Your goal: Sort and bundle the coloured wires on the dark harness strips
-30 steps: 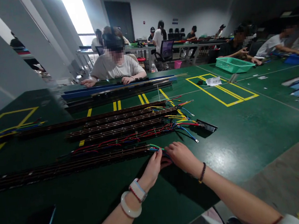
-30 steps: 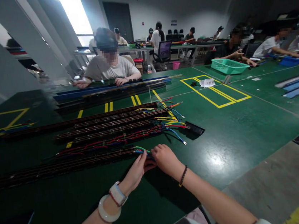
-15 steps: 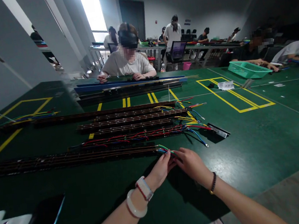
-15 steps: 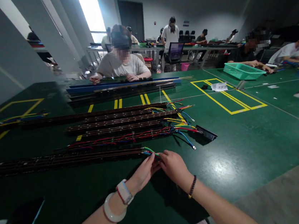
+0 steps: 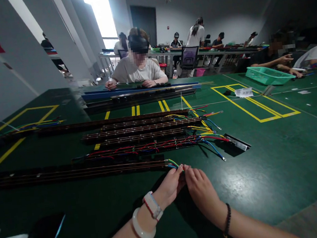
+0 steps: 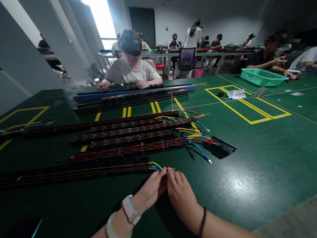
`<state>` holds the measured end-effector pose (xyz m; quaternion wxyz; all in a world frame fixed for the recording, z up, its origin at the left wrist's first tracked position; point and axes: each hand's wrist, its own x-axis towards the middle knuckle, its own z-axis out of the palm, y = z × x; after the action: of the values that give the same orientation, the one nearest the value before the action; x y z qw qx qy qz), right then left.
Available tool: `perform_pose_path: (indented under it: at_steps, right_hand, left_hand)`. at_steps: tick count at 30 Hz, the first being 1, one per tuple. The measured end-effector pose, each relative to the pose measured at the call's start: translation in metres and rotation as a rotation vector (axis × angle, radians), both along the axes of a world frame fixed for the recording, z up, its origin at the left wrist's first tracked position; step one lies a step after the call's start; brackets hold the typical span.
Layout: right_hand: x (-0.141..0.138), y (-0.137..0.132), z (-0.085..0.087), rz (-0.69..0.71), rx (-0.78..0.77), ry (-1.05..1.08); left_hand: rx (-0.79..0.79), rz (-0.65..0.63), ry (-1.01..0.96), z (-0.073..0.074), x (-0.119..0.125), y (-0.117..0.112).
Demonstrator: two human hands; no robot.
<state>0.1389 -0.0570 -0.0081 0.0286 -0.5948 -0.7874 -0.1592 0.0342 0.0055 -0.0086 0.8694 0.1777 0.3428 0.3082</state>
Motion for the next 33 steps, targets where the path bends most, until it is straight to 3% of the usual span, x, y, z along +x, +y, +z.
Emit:
perform_pose_path:
  at_steps: [3, 7, 11, 17, 25, 29, 33]
  right_hand:
    - [0.002, -0.005, 0.005, 0.026, 0.018, 0.020]
    - [0.013, -0.008, 0.025, 0.059, -0.017, 0.149]
    - [0.024, -0.016, 0.039, -0.032, -0.029, 0.236]
    - [0.028, -0.027, 0.028, -0.160, -0.056, 0.176]
    - [0.010, -0.022, 0.019, -0.222, -0.132, 0.041]
    - [0.011, -0.021, 0.020, -0.230, -0.207, 0.048]
    - [0.024, -0.019, 0.031, -0.270, -0.349, 0.203]
  left_hand:
    - [0.012, -0.009, -0.010, -0.002, -0.001, 0.000]
    - [0.058, -0.002, -0.034, -0.005, 0.000, -0.001]
    - [0.085, 0.002, -0.063, -0.005, 0.002, -0.002]
    - [0.128, -0.010, -0.122, -0.003, 0.003, -0.002]
    - [0.120, 0.013, -0.087, 0.001, 0.003, -0.003]
    - [0.128, 0.007, -0.069, 0.000, 0.004, -0.004]
    - [0.145, 0.006, -0.045, -0.001, 0.004, -0.003]
